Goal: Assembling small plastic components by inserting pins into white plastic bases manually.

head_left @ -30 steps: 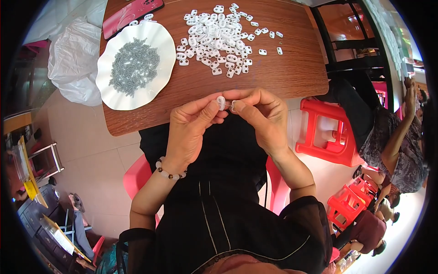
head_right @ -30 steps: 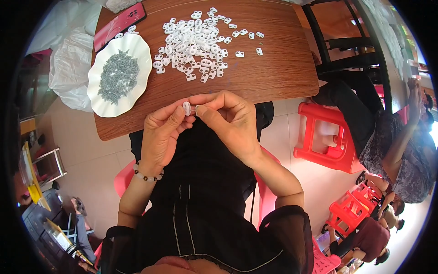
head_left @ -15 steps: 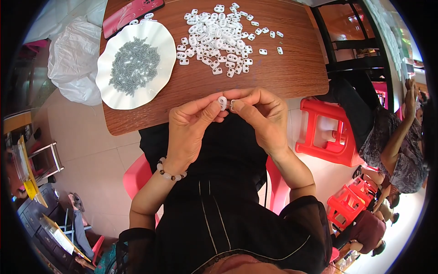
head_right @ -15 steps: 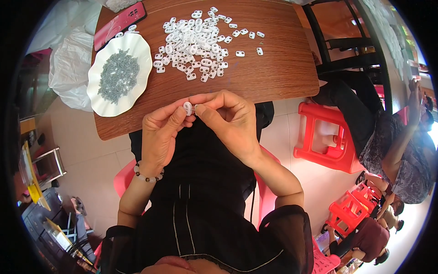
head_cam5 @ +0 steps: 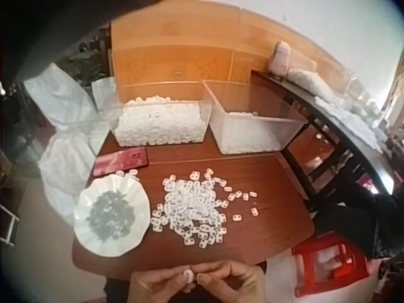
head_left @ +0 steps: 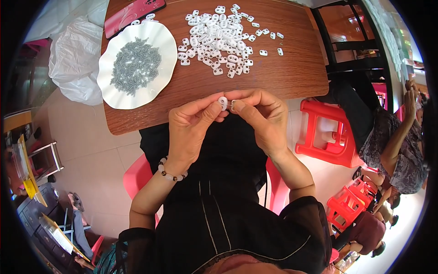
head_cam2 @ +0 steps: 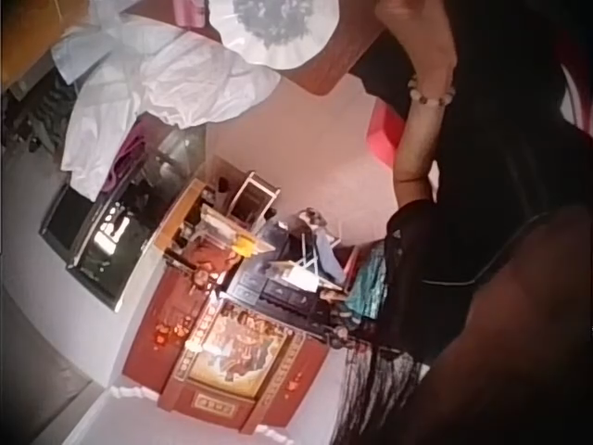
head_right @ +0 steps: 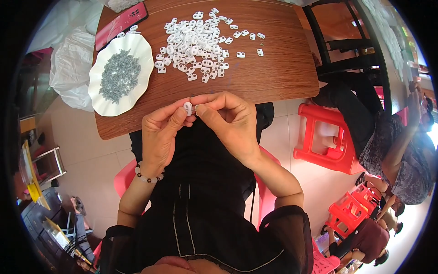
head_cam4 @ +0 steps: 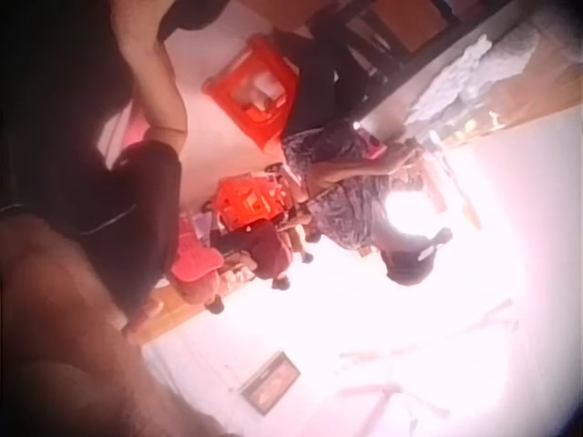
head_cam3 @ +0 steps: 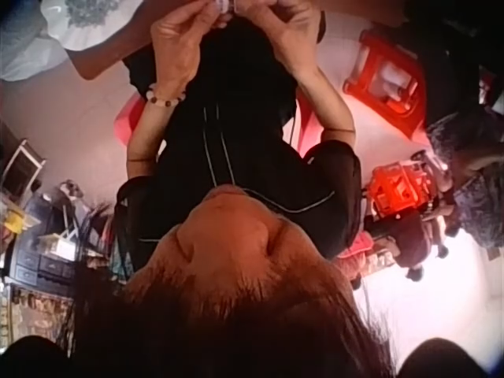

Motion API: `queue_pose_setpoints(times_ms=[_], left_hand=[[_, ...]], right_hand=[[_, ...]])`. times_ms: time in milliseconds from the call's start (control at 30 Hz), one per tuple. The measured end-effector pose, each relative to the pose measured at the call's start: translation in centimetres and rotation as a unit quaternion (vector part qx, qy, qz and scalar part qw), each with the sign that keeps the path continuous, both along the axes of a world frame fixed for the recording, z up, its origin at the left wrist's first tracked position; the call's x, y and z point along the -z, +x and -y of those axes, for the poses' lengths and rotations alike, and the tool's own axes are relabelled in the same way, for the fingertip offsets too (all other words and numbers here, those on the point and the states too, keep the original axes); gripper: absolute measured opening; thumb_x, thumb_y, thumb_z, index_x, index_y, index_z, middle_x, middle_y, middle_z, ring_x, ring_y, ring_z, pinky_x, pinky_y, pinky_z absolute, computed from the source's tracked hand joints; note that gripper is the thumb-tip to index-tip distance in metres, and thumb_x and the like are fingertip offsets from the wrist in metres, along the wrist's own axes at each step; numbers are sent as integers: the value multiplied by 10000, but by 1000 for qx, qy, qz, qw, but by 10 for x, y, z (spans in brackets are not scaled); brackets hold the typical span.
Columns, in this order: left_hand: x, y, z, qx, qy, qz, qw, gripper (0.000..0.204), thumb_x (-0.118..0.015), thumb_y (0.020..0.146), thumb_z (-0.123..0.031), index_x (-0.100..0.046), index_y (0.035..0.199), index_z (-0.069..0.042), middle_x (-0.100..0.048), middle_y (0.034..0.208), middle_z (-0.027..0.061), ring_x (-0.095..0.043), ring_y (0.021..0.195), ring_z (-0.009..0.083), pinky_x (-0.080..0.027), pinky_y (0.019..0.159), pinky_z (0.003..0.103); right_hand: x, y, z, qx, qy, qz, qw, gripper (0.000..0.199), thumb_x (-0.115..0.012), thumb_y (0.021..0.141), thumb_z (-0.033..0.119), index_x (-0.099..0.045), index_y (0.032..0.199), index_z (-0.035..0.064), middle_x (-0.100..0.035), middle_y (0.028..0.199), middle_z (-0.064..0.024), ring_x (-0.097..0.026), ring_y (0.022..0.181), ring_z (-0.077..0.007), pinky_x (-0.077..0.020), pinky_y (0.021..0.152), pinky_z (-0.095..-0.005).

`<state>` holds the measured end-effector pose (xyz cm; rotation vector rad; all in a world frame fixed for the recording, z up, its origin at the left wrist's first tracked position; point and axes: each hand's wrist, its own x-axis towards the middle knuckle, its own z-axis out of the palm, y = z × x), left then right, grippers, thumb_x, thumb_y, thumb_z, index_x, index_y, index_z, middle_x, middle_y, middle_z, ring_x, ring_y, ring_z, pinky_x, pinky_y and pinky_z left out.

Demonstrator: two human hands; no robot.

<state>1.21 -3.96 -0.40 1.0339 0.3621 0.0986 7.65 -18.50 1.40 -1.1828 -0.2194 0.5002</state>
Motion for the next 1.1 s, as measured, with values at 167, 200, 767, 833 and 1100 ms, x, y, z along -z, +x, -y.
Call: queue_pose_setpoints(times_ms=[167,200,767,833,1100], left_hand=[[0,0,0,4,-21,-5,1000,242,-648,878,-87,-651,1092,28,-685,933,113,-635,783,127,-526,701,238],[0,0,0,4,-24,-3,1000,241,-649,878,-86,-652,1090,28,-685,934,113,-636,783,127,-526,701,238],[1,1,1,-1,-26,-1,1000,240,-648,877,-82,-650,1088,33,-684,945,116,-638,784,131,-530,707,243],[1,1,1,-5,-27,-4,1000,242,-650,876,-83,-649,1087,38,-684,941,117,-639,783,132,-529,706,243],[3,0,1,-9,-15,-2,1000,244,-649,877,-82,-647,1088,41,-684,934,119,-643,784,137,-530,706,245]], right_hand=[[2,-1,1,5,-3,3,1000,38,-585,875,-49,-612,847,-47,-645,1037,-176,-630,880,-153,-530,805,-288],[1,0,1,5,-3,3,1000,38,-585,875,-49,-612,847,-47,-645,1037,-176,-630,880,-153,-530,805,-288],[3,-1,0,9,-6,7,1000,26,-591,877,-38,-611,863,-45,-649,1039,-175,-632,883,-148,-531,802,-280],[2,-2,0,11,-5,11,1000,24,-590,877,-39,-609,866,-48,-649,1039,-175,-632,881,-147,-533,798,-276],[5,-3,-1,20,-15,24,999,32,-591,881,-30,-608,883,-57,-649,1041,-165,-631,870,-134,-534,783,-260]])
